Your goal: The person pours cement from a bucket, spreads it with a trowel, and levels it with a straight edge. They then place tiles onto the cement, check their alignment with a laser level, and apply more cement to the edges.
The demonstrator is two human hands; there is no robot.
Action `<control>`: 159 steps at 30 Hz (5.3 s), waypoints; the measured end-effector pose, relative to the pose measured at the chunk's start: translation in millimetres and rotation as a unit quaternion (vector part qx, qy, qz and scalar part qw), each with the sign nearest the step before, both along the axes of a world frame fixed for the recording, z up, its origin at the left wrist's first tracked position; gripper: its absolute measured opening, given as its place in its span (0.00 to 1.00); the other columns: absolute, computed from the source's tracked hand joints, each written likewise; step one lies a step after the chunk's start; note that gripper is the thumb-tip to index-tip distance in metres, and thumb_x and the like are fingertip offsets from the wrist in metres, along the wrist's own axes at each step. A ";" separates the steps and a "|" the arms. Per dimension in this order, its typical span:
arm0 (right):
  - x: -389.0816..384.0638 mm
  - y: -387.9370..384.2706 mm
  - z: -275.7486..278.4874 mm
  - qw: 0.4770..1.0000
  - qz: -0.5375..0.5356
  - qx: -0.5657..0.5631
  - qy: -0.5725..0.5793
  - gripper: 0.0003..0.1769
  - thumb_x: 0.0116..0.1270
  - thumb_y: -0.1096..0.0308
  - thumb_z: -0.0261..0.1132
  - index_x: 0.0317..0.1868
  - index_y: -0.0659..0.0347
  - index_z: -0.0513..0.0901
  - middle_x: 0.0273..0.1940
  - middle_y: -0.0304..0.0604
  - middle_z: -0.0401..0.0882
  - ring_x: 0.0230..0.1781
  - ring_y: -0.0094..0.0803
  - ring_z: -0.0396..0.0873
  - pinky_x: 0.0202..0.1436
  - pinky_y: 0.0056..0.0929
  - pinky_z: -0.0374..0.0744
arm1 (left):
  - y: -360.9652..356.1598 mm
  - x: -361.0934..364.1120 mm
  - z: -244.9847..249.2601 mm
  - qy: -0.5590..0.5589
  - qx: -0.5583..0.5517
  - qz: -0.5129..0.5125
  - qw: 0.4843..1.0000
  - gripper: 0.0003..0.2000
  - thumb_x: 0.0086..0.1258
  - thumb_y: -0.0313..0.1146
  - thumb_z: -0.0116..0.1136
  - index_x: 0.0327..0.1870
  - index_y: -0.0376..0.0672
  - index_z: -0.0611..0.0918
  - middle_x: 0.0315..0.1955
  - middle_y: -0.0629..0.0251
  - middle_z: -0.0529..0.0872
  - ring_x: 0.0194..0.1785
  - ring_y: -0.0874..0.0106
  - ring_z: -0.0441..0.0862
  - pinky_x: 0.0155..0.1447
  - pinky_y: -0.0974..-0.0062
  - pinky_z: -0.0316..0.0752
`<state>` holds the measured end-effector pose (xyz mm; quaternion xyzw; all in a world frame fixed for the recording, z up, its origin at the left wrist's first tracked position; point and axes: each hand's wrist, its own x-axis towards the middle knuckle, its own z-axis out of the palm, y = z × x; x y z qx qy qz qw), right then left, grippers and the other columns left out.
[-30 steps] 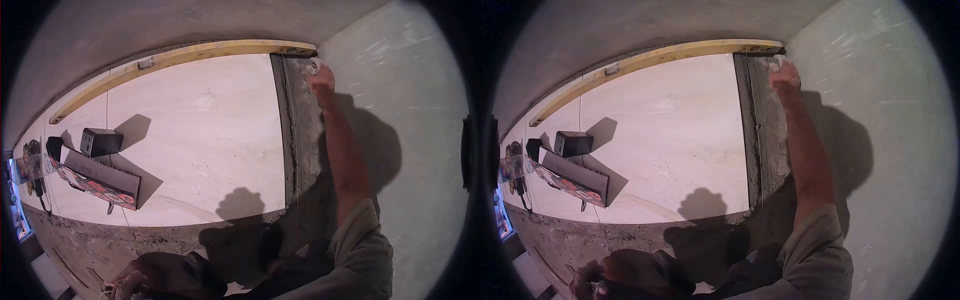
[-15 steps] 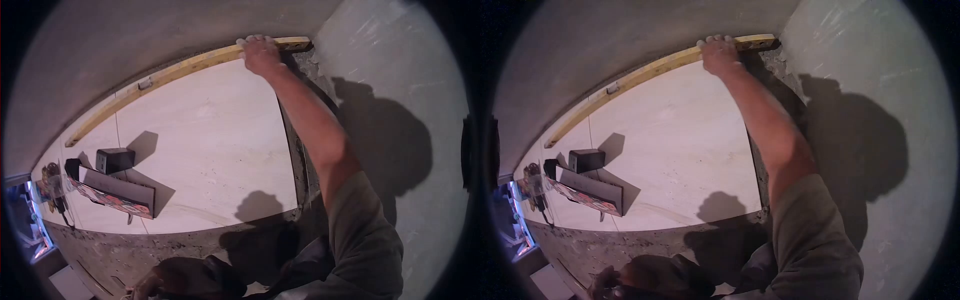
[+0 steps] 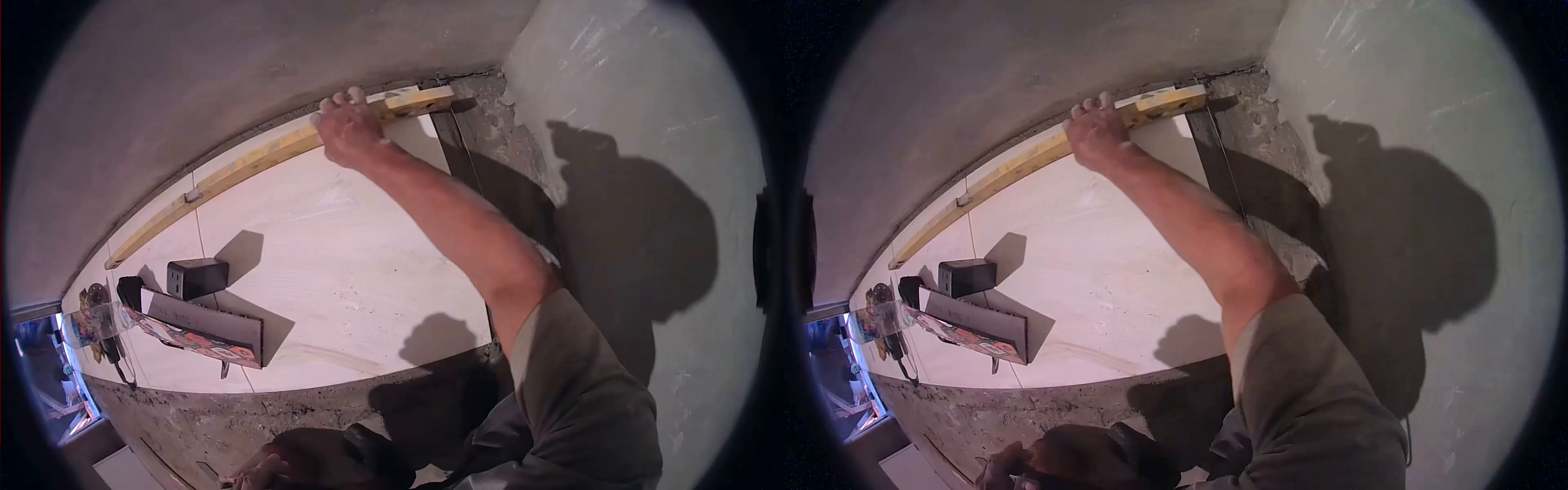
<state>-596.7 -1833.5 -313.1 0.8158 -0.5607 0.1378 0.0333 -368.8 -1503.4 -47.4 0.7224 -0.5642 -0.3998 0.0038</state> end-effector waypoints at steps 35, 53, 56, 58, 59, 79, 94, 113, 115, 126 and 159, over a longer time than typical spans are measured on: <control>-195.6 -52.4 -68.4 0.930 -0.290 0.013 -0.224 0.11 0.55 0.57 0.64 0.35 0.50 0.86 0.36 0.46 0.84 0.40 0.44 0.82 0.46 0.37 0.78 | 3.5 26.8 -25.4 -0.082 0.096 0.049 0.991 0.37 0.60 0.65 0.53 0.59 0.40 0.74 0.47 0.54 0.82 0.48 0.62 0.80 0.50 0.65 0.74; -197.6 -56.1 -64.5 0.967 -0.229 0.004 -0.109 0.12 0.57 0.59 0.64 0.34 0.60 0.83 0.35 0.52 0.81 0.40 0.49 0.80 0.46 0.42 0.78 | -33.9 0.7 -31.6 -0.076 0.101 0.032 0.991 0.34 0.62 0.62 0.53 0.57 0.39 0.76 0.44 0.54 0.83 0.45 0.64 0.80 0.49 0.66 0.75; -199.8 -55.8 -65.9 0.973 -0.199 -0.012 -0.113 0.11 0.57 0.60 0.64 0.34 0.60 0.82 0.36 0.53 0.81 0.40 0.49 0.80 0.46 0.42 0.78 | -40.7 -5.3 -31.2 -0.072 0.102 0.041 0.991 0.33 0.63 0.60 0.54 0.57 0.39 0.76 0.44 0.54 0.83 0.44 0.65 0.80 0.48 0.67 0.75; -199.9 -56.2 -67.8 0.973 -0.191 -0.017 -0.127 0.11 0.57 0.61 0.64 0.32 0.61 0.81 0.35 0.53 0.81 0.40 0.49 0.80 0.46 0.43 0.78 | -38.0 4.7 -37.6 -0.062 0.089 0.026 0.994 0.33 0.63 0.60 0.54 0.57 0.39 0.76 0.44 0.54 0.83 0.43 0.65 0.80 0.48 0.67 0.75; -199.6 -56.1 -68.8 0.973 -0.191 -0.016 -0.127 0.11 0.57 0.61 0.64 0.32 0.61 0.81 0.35 0.53 0.81 0.40 0.49 0.80 0.46 0.43 0.78 | -37.0 8.2 -39.8 -0.052 0.075 0.012 0.996 0.33 0.63 0.60 0.55 0.57 0.39 0.76 0.44 0.54 0.83 0.43 0.65 0.80 0.48 0.67 0.75; -201.1 -61.1 -85.4 0.964 -0.194 -0.089 -0.160 0.08 0.54 0.68 0.68 0.28 0.63 0.80 0.27 0.51 0.80 0.33 0.48 0.80 0.37 0.39 0.77 | -46.6 4.5 -40.0 -0.054 0.090 0.056 0.993 0.32 0.63 0.59 0.54 0.58 0.40 0.75 0.44 0.52 0.83 0.46 0.62 0.80 0.51 0.64 0.73; -199.5 -56.8 -77.6 0.969 -0.195 -0.042 -0.144 0.09 0.56 0.62 0.65 0.32 0.58 0.81 0.32 0.50 0.81 0.39 0.48 0.80 0.43 0.41 0.78 | -43.4 1.3 -36.9 -0.049 0.091 0.070 0.992 0.36 0.60 0.63 0.55 0.58 0.39 0.75 0.45 0.51 0.82 0.47 0.61 0.79 0.52 0.64 0.73; -194.4 -50.2 -77.5 0.953 -0.214 -0.068 -0.203 0.09 0.56 0.63 0.66 0.30 0.60 0.81 0.32 0.51 0.82 0.37 0.48 0.81 0.42 0.42 0.77 | -29.2 9.0 -30.2 -0.062 0.112 0.092 0.987 0.38 0.58 0.65 0.56 0.59 0.40 0.74 0.46 0.52 0.82 0.49 0.62 0.79 0.52 0.64 0.73; -194.4 -48.0 -79.9 0.934 -0.235 -0.052 -0.265 0.09 0.56 0.63 0.67 0.31 0.60 0.80 0.32 0.50 0.82 0.37 0.47 0.80 0.42 0.41 0.77 | -27.1 10.8 -30.4 -0.059 0.111 0.100 0.987 0.37 0.58 0.64 0.56 0.59 0.40 0.75 0.46 0.53 0.82 0.48 0.62 0.79 0.51 0.64 0.74; -196.9 -55.7 -77.2 0.945 -0.241 -0.023 -0.221 0.10 0.56 0.61 0.67 0.32 0.59 0.80 0.31 0.49 0.82 0.37 0.47 0.81 0.41 0.41 0.77 | -33.1 12.8 -35.4 -0.046 0.106 0.100 0.988 0.33 0.60 0.60 0.57 0.58 0.41 0.75 0.46 0.54 0.82 0.47 0.63 0.79 0.50 0.66 0.74; -194.7 -50.9 -76.2 0.949 -0.212 -0.052 -0.229 0.11 0.58 0.61 0.66 0.30 0.60 0.79 0.30 0.51 0.80 0.35 0.49 0.80 0.40 0.42 0.77 | -38.4 3.0 -35.4 -0.058 0.088 0.064 0.992 0.35 0.60 0.61 0.56 0.59 0.39 0.75 0.44 0.54 0.83 0.44 0.64 0.79 0.51 0.66 0.73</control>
